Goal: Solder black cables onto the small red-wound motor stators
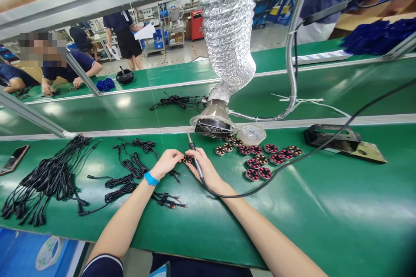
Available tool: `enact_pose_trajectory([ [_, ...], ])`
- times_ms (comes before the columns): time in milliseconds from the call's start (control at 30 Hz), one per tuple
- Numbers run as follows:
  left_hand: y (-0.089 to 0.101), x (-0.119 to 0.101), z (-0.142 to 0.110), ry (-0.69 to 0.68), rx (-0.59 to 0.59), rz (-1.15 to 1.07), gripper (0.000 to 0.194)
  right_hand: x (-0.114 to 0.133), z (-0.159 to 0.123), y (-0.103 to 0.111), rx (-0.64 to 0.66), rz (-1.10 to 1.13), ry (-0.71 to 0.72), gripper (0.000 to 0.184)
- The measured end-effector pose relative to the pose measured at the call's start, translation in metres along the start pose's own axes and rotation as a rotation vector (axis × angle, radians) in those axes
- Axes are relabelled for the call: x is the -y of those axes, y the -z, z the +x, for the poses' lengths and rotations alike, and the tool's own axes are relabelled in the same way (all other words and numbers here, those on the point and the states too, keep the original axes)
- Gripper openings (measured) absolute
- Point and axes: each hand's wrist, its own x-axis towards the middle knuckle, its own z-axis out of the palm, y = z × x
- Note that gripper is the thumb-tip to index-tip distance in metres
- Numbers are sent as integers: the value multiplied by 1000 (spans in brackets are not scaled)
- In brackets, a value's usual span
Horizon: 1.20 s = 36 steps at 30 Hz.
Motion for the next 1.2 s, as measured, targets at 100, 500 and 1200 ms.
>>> enact_pose_trajectory([
  [100, 4, -3, -4, -24, -45, 43, 31, 0, 0, 0, 3, 2, -1, 36],
  [500, 7, 6, -7, -80, 95, 128, 29, 2, 0, 2, 30, 5, -3, 35],
  [1200, 41, 12, -35, -433, 290, 460, 20, -6, -1, -2, -3, 26, -15, 31],
])
